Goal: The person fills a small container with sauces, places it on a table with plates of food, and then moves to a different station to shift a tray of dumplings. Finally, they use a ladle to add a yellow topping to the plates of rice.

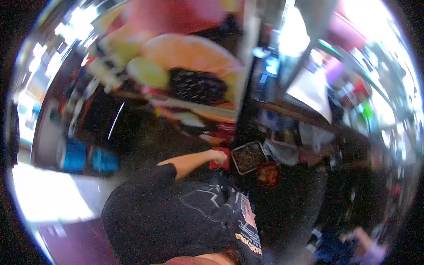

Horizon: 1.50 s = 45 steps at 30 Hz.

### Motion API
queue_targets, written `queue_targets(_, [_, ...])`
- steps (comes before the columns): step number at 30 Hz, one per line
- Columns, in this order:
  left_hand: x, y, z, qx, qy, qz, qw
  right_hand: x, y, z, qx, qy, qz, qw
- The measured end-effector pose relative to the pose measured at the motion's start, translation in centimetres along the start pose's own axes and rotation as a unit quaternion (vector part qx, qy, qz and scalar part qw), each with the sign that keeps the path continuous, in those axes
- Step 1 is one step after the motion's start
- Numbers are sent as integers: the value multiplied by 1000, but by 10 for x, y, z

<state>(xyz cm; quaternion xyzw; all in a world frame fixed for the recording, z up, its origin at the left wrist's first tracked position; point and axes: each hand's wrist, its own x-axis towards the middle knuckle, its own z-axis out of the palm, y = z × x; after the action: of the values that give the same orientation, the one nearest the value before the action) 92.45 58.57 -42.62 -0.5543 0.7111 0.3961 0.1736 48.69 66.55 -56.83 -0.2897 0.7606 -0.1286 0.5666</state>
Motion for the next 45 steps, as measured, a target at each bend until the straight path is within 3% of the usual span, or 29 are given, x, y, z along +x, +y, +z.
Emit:
queue_targets(1, [11,-51,47,-170,-107,-117,973,0,-9,1,-29,-17,-7,999])
queue_targets(3, [23,-145,164,-218,-57,-179,958,-2,-26,5,-79,-47,-24,995])
queue_targets(5, [-99,-115,139,-238,-21,-243,940,6,-38,7,-118,-75,-38,989])
queue_targets(7, [-152,-86,150,-301,32,-292,907,9,-44,7,-148,-97,-51,983])
queue_targets(10, [-190,-64,178,-641,35,-361,677,12,-52,10,-187,-130,-79,970])
queue_targets(12, [-189,-56,226,-665,34,-351,658,11,-53,12,-206,-154,-98,961])
queue_targets(14, [-185,-44,267,-667,40,-349,657,9,-54,17,-222,-187,-128,948])
queue_targets(17, [-211,12,250,-605,29,-353,714,6,-47,21,-226,-256,-201,918])
queue_targets(20, [-183,-1,317,-594,53,-326,734,-2,-40,25,-209,-351,-298,863])
queue_targets(21, [-196,3,310,-614,47,-328,717,-12,-44,31,-233,-359,-297,854])
queue_targets(23, [-176,-33,377,-503,92,-238,826,-26,-50,42,-224,-353,-242,876])
queue_targets(24, [-193,-30,362,-532,86,-267,799,-32,-52,47,-219,-348,-214,886])
queue_targets(26, [-233,-15,323,-567,82,-353,740,-26,-46,71,-137,-332,2,933])
queue_targets(27, [-246,-14,315,-542,80,-368,751,-42,-49,80,-220,-287,-32,932])
queue_targets(28, [-256,-14,310,-496,77,-366,784,-56,-48,91,-300,-241,-72,920])
queue_targets(29, [-257,-29,330,-355,58,-290,887,-79,-52,103,-378,-190,-103,900])
queue_targets(30, [-260,-43,347,-191,65,-218,955,-85,-50,117,-428,-155,-100,885])
queue_targets(31, [-265,-54,367,-26,53,-132,990,-84,-46,129,-455,-138,-92,875])
queue_targets(33, [-297,-74,400,-112,176,-112,971,-54,-26,157,-478,-142,-52,865])
queue_targets(34, [-316,-85,416,-152,234,-101,955,-41,-15,175,-478,-153,-36,864])
queue_targets(35, [-331,-95,431,-255,205,-181,928,-35,-6,196,-476,-164,-31,863])
queue_targets(36, [-361,-107,434,-446,240,-247,826,-33,0,223,-466,-175,-31,867])
queue_targets(37, [-398,-105,429,-617,265,-297,679,-42,2,253,-454,-188,-46,870])
queue_targets(38, [-427,-103,429,-757,276,-328,493,-52,4,283,-441,-201,-60,872])
queue_targets(39, [-447,-106,440,-810,272,-354,380,-62,-2,314,-436,-213,-76,871])
queue_targets(40, [-462,-117,468,-803,291,-360,374,-75,-8,349,-432,-226,-91,868])
queue_targets(42, [-474,-141,546,-741,375,-373,415,-107,-22,436,-418,-261,-122,861])
queue_targets(43, [-490,-139,549,-749,378,-390,380,-122,-28,480,-407,-278,-136,859])
queue_targets(45, [-517,-131,553,-763,373,-421,319,-157,-39,557,-434,-392,-167,794])
